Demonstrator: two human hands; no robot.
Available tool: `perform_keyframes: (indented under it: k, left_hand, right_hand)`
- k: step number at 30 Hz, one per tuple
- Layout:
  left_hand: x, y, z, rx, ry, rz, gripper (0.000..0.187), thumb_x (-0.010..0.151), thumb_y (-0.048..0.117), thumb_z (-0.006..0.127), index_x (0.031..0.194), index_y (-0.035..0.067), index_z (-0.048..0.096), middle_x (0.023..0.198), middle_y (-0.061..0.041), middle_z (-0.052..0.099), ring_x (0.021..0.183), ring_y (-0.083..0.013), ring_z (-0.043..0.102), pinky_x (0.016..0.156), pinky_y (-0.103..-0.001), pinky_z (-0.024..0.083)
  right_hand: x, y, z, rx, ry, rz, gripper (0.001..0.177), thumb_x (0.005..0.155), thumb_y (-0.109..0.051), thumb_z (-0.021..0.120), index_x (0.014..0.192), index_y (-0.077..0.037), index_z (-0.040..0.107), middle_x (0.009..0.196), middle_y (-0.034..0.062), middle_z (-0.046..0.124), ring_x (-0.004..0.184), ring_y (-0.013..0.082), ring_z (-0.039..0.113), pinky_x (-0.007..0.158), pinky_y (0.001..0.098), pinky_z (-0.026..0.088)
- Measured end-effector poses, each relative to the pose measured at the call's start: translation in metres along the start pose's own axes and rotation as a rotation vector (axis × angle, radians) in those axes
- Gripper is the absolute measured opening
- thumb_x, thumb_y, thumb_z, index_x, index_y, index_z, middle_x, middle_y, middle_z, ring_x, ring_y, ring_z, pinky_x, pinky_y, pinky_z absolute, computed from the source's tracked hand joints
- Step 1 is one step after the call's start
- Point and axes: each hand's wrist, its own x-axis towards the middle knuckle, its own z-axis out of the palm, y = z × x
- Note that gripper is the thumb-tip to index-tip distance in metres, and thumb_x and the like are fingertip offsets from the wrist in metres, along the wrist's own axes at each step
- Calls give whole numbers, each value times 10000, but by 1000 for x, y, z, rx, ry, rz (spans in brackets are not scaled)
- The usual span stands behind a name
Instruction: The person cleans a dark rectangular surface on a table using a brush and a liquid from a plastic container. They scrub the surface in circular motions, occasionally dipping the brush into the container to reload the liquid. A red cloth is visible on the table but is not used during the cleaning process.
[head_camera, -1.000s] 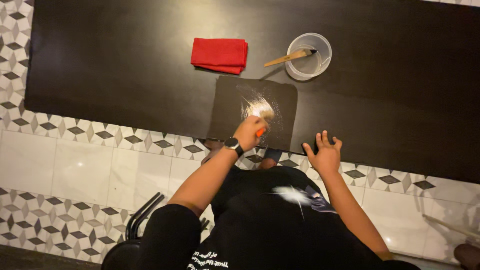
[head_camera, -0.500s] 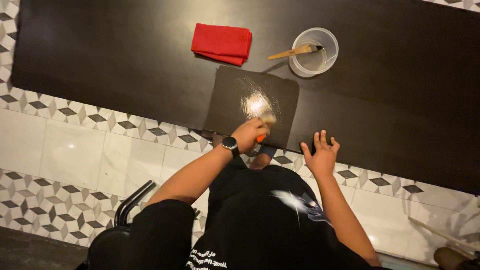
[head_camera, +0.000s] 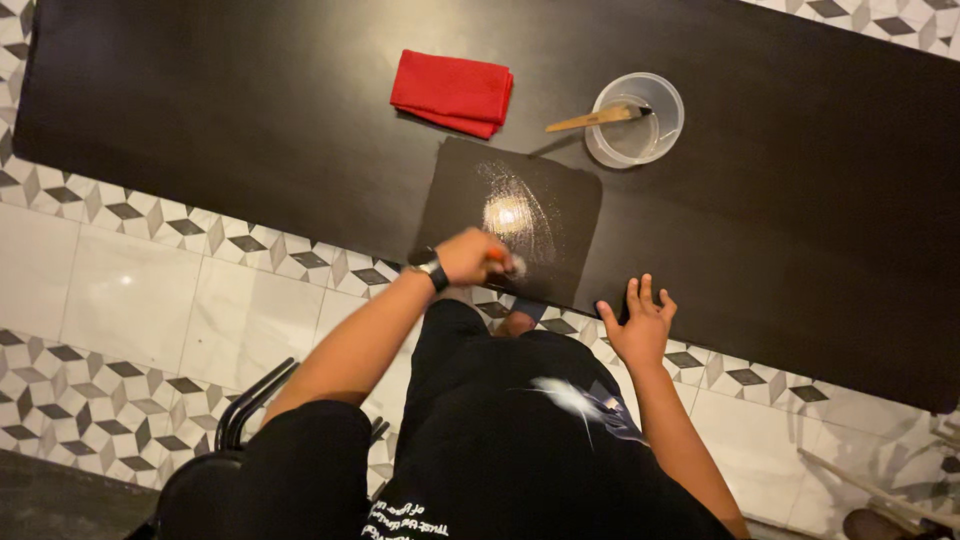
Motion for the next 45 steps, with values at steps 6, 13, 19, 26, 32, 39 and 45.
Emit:
perform_keyframes:
  k: [6, 13, 19, 26, 32, 39, 45]
  left_hand:
    - [-8, -22, -44, 418, 824, 87, 420, 650, -104, 689, 1005, 115, 734, 1103, -111, 715, 1042, -376, 660, 908, -452, 551]
    - [-36, 1, 1, 50, 178, 40, 561, 735, -172, 612, 1168, 153, 757, 1044, -104, 728, 941, -282, 712, 842, -379, 596]
    - [-19, -28, -24, 46, 467, 27, 325, 822, -108, 663, 1035, 116, 760, 1090, -94, 765, 1032, -273, 734, 927, -381, 593]
    - [-37, 6, -15, 463, 501, 95, 451, 657, -91, 694, 1075, 74, 739, 1016, -150, 698, 1018, -367, 647, 891, -452, 527]
    - [-66, -15, -25, 101, 176, -102, 337, 788, -53, 669, 1035, 156, 766, 1019, -95, 733, 977, -287, 712, 883, -401, 578]
    - [-28, -31, -50, 330, 749, 92, 317, 790, -77, 713, 1051, 104, 709, 1159, -109, 710, 1102, -361, 647, 950, -442, 537]
    - [-52, -4, -22, 216, 298, -5, 413, 689, -82, 708, 1053, 112, 739, 1002, -136, 705, 1001, -360, 664, 876, -439, 544]
  right_hand:
    - [0, 7, 4, -79, 15, -79, 724, 915, -527, 710, 1389, 17, 643, 1543, 222, 535, 1341, 491, 460, 1197, 512, 346]
    - [-2, 8, 6, -34, -27, -30, 721, 913, -524, 701, 1394, 8, 634, 1543, 215, 533, 1347, 523, 421, 1164, 498, 354]
    - [-1, 12, 3, -36, -37, -54, 714, 909, -516, 703, 1404, -5, 636, 1545, 208, 535, 1328, 513, 431, 1157, 499, 355]
    - [-3, 21, 5, -22, -10, -95, 678, 915, -492, 718, 1407, -31, 649, 1557, 181, 537, 1334, 479, 436, 1151, 496, 384]
    - [-3, 21, 4, 36, -27, -61, 647, 900, -450, 733, 1395, -42, 652, 1551, 167, 541, 1330, 489, 415, 1109, 483, 413]
    - [1, 20, -4, -43, -74, -81, 620, 917, -434, 736, 1391, -40, 667, 1534, 157, 556, 1303, 472, 432, 1086, 495, 413]
    - [2, 20, 0, 82, 21, -59, 502, 944, -383, 733, 1334, -68, 715, 1480, 136, 622, 1282, 460, 472, 1106, 484, 425]
